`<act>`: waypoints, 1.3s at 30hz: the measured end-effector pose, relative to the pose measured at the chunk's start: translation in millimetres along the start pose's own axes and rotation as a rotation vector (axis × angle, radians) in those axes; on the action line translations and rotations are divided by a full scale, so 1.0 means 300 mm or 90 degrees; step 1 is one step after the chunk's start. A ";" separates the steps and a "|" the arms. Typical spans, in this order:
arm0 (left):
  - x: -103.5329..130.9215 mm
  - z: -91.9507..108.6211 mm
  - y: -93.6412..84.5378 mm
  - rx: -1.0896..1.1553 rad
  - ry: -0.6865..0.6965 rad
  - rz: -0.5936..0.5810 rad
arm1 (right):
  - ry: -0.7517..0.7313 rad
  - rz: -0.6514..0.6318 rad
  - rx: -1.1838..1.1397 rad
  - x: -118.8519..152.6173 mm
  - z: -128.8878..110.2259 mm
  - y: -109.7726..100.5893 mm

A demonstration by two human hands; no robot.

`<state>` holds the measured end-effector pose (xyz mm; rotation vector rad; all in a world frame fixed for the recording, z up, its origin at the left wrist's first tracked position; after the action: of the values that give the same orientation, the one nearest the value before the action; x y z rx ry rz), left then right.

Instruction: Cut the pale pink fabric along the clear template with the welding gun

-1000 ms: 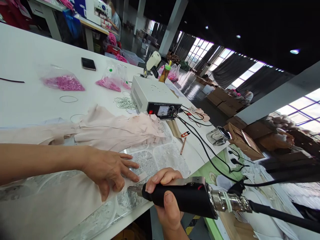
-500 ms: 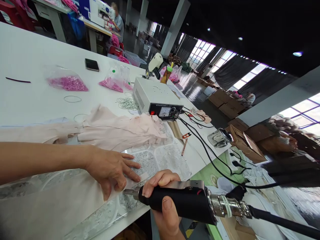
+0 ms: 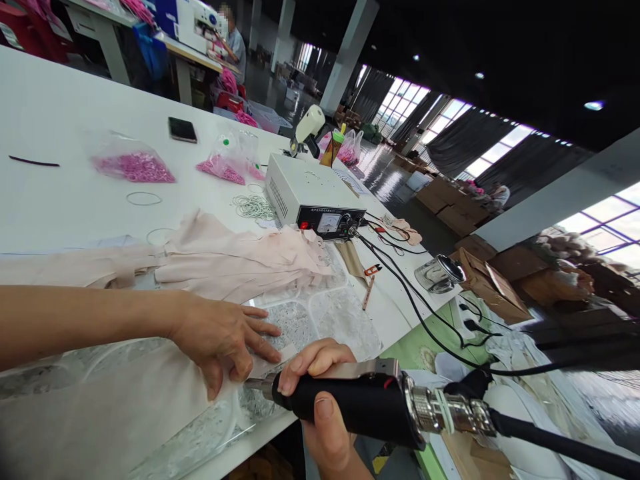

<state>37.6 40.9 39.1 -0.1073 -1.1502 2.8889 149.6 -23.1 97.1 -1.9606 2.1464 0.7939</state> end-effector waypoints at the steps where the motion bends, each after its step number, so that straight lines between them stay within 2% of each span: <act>1: 0.001 -0.001 -0.001 0.005 0.001 0.004 | 0.001 -0.002 -0.004 0.001 0.000 0.002; 6: 0.005 -0.001 -0.012 0.029 0.005 0.030 | 0.007 -0.013 -0.021 0.009 -0.001 0.018; 21: 0.003 0.003 -0.006 0.023 0.008 0.013 | 0.023 -0.029 0.036 0.019 0.012 0.031; 31: 0.006 -0.005 -0.013 0.040 0.002 0.040 | 0.059 -0.046 -0.011 0.033 0.009 0.051; 39: 0.005 -0.004 -0.003 0.039 -0.001 0.026 | 0.060 -0.041 -0.002 0.038 0.024 0.068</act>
<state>36.1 42.5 38.9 -0.1276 -1.0719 2.9575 126.7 -29.6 91.9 -2.0973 2.1218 0.7086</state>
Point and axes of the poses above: each hand's wrist, its own x-axis away from the middle knuckle, its own y-axis out of the palm, z = x × y, the point moved 8 cm from there along -x, towards the middle knuckle, and after that the axes turned 4 degrees about y, right-handed, at the moved point
